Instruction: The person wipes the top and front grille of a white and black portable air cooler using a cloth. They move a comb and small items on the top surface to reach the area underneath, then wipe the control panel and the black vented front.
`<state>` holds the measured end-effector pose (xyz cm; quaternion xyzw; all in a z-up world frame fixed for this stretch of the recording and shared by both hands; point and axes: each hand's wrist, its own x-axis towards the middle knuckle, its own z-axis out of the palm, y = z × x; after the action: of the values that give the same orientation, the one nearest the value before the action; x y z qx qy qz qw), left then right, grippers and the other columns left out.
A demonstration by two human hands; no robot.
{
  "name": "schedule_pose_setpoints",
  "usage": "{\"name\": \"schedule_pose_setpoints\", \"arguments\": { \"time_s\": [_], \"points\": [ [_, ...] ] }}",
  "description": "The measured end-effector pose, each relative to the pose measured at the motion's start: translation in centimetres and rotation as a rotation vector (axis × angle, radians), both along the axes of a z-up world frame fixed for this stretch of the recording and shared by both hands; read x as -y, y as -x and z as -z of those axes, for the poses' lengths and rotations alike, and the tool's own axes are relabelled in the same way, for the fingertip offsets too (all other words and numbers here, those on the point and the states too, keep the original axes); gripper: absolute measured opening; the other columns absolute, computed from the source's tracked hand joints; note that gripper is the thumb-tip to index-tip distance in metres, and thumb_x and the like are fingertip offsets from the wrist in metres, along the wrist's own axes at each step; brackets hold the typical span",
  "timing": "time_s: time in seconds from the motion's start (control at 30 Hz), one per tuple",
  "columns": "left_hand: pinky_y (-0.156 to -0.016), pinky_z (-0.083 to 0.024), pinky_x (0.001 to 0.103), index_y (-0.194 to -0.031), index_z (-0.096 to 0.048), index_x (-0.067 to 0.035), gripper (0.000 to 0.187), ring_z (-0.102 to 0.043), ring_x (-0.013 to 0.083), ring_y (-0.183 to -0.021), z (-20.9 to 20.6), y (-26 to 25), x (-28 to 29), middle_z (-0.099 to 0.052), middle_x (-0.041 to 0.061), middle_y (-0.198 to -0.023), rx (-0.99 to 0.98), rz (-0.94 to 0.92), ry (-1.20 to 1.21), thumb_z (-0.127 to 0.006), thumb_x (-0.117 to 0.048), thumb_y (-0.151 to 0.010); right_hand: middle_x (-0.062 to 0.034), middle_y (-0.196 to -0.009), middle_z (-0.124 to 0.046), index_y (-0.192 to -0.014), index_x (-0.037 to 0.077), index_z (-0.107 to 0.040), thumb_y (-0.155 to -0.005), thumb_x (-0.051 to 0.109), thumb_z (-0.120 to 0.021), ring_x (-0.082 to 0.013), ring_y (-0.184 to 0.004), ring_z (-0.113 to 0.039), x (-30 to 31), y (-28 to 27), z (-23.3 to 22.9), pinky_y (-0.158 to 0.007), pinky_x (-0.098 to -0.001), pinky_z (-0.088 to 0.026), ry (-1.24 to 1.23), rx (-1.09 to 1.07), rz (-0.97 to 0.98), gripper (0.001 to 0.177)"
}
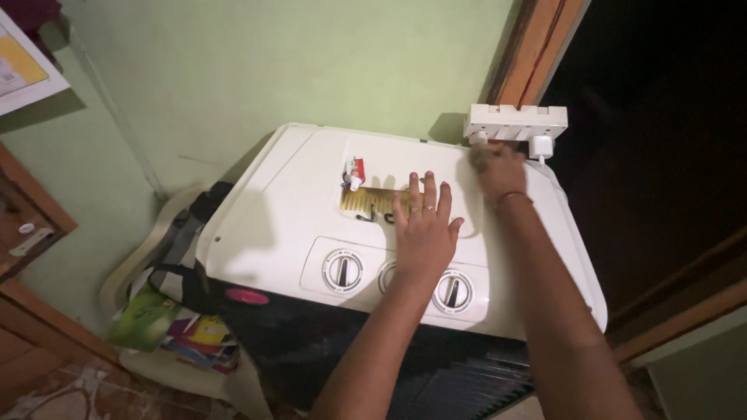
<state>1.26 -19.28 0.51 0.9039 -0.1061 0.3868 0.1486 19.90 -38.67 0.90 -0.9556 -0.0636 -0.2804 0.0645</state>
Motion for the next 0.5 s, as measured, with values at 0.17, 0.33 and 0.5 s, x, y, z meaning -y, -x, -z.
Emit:
{"name": "schedule_pose_setpoints", "arguments": {
  "time_s": [0.17,0.33,0.5],
  "points": [
    [-0.120,-0.018,0.061,-0.146,-0.051,-0.007,0.066,-0.026,0.0380,-0.153,-0.4,0.2,-0.1,-0.038,0.019,-0.160,-0.028,0.008,0.009,-0.061,-0.045,-0.093,-0.0210,-0.134,-0.063,-0.121,0.021,-0.071,-0.096,0.021,-0.051,-0.0448,-0.121,-0.058,6.1,0.6,0.1,-0.106,-0.0501,-0.046,-0.064,-0.125,0.193,0.032],
    [-0.122,-0.017,0.061,-0.146,-0.050,-0.007,0.067,-0.026,0.0389,-0.152,-0.1,0.4,-0.1,-0.039,0.020,-0.159,-0.039,0.023,0.012,-0.060,-0.050,-0.095,-0.0301,-0.127,-0.062,-0.136,0.015,-0.062,-0.096,0.024,-0.053,-0.0465,-0.110,-0.065,9.6,3.1,0.3,-0.096,-0.0507,-0.053,0.089,-0.256,0.176,0.042],
    [-0.121,-0.017,0.061,-0.148,-0.048,-0.008,0.070,-0.024,0.0392,-0.152,0.0,0.1,0.1,-0.037,0.020,-0.160,-0.087,0.027,0.009,-0.058,-0.052,-0.094,-0.0238,-0.107,-0.075,-0.144,0.019,-0.049,-0.109,0.039,-0.027,-0.0428,-0.095,-0.080,8.5,15.1,-3.3,-0.091,-0.0465,-0.064,-0.074,-0.638,0.161,0.046]
  ]
}}
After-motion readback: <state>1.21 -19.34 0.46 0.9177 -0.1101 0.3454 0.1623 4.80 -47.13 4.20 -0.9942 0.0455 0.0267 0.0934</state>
